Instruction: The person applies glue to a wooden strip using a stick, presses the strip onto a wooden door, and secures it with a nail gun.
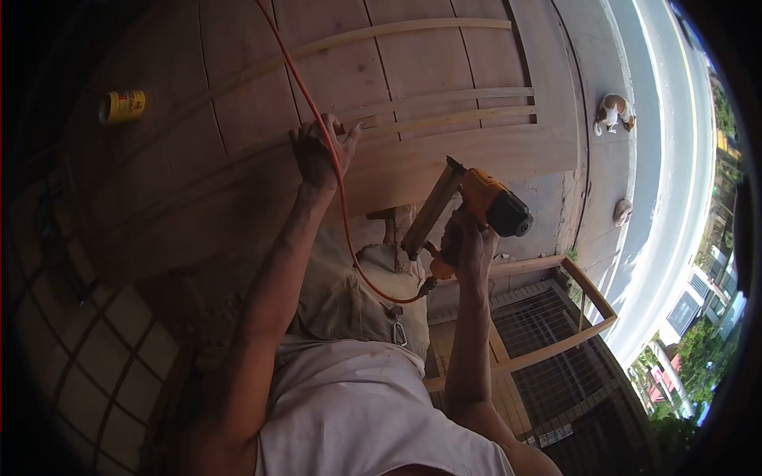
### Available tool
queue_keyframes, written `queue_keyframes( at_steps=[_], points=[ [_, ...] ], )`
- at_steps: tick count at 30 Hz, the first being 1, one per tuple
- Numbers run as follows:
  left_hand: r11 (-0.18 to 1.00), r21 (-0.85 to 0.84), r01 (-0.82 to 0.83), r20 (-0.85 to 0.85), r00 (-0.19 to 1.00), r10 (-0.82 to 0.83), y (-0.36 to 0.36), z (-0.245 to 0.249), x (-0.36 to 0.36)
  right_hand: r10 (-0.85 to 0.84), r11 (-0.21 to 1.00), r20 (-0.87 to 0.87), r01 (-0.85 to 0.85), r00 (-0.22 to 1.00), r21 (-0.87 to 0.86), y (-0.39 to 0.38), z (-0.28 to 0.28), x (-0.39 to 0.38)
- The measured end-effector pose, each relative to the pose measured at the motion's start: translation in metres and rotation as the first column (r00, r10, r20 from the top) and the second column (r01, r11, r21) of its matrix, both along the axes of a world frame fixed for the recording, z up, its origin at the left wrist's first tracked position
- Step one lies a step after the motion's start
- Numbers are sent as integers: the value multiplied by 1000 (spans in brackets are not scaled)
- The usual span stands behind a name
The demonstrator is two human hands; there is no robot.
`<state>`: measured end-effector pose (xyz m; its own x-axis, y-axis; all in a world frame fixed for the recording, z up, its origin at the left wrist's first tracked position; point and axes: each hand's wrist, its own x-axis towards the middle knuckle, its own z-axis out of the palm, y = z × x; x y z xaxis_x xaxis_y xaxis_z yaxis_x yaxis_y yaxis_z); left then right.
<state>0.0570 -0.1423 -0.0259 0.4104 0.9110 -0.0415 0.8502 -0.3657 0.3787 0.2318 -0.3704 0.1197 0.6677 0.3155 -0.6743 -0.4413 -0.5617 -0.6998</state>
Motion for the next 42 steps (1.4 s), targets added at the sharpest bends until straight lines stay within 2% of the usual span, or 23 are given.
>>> queue_keyframes(
  at_steps=[2,4,8,10,13,16,19,21,23,27,29,32,35,38,41,42],
  points=[
    [998,7,-57,-171,984,58,-3,11,22,-22,998,15,21,1000,59,-12,1,11],
    [992,45,-118,-325,937,126,-5,2,48,-42,993,1,42,999,106,-16,14,25],
    [980,121,-161,-266,945,188,-4,-33,61,-123,964,-81,139,989,226,-24,47,55],
    [975,108,-192,-229,950,212,-4,-36,60,-75,963,-75,92,994,254,-41,43,75],
    [962,8,-272,99,958,270,-12,-27,50,-74,961,-72,91,995,260,-64,43,99],
    [978,-73,-196,220,953,207,-28,0,93,-107,964,-99,128,989,235,-75,50,126],
    [981,-190,-39,293,951,94,-36,7,176,-153,950,-112,178,982,258,-86,58,148],
    [994,-95,59,309,951,-27,-41,-11,239,-190,934,-87,207,978,291,-90,61,160],
    [991,-66,118,231,968,-100,-50,-15,298,-231,921,-45,233,972,311,-93,65,170],
    [984,51,173,217,959,-181,-53,-27,368,-213,951,62,192,975,242,-96,75,191],
    [982,94,163,178,968,-178,-52,-45,386,-221,958,85,201,971,203,-99,75,199],
    [973,89,214,97,970,-222,-52,-35,392,-274,937,82,247,958,248,-103,70,210],
    [920,250,303,119,933,-339,-51,-53,383,-270,931,56,246,961,270,-113,56,216],
    [909,122,399,175,892,-416,-45,-41,370,-275,931,29,258,961,258,-113,56,219],
    [845,387,369,199,861,-468,-48,-33,356,-283,931,-19,280,959,234,-119,46,220],
    [856,340,389,206,857,-472,-47,-42,352,-277,935,-37,279,960,220,-121,44,220]
  ],
)
